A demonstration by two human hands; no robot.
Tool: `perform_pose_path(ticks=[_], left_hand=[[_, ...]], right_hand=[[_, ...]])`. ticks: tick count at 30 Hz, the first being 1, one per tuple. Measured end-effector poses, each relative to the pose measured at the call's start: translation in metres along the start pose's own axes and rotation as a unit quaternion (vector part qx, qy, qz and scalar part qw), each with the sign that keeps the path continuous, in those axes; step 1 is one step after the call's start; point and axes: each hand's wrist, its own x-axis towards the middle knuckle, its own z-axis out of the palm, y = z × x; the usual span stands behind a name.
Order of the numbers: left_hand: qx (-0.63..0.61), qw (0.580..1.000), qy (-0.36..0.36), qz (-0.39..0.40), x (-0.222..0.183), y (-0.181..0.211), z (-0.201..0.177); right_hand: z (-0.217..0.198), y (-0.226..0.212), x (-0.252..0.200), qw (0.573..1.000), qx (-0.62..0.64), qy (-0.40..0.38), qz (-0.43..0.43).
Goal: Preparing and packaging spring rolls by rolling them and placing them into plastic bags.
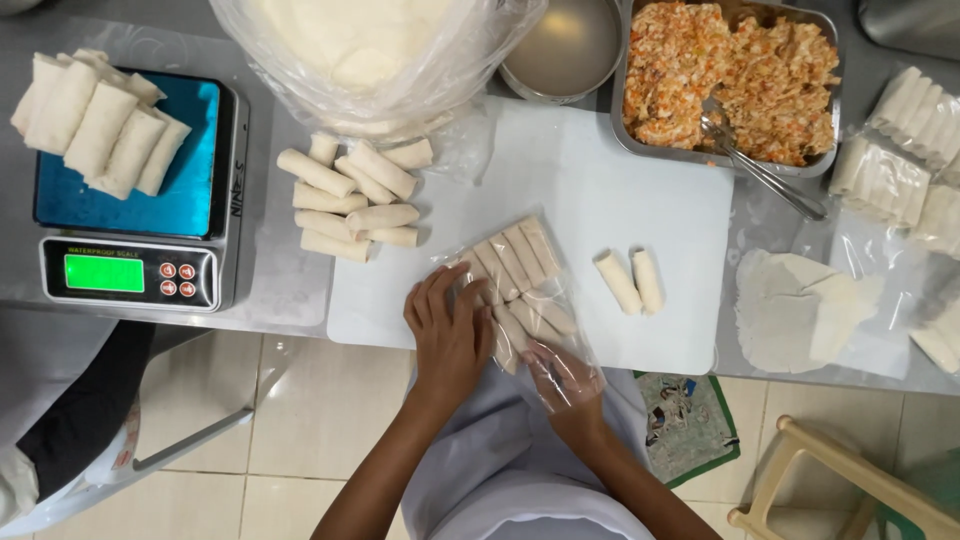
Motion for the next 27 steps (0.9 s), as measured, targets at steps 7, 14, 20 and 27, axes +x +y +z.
perform_pose_path(ticks=[7,14,20,27], left_hand=[[0.014,0.999,0.036,0.000,0.013,0.010,-0.001],[0.048,0.998,0.046,0.002,0.010,0.014,0.004],[-0.002,1.000,0.009,-0.029,0.011,0.016,0.006],[-0.012,0.999,-0.021,-0.021,0.015,0.015,0.018]], right_hand=[[-0.009,0.010,-0.028,0.987,0.026,0.007,0.161],[-0.016,-0.007,-0.004,0.979,0.087,0.022,0.182],[-0.010,-0.019,0.010,0.944,0.186,0.054,0.267],[-0.003,0.014,-0.027,0.898,0.332,-0.004,0.289]])
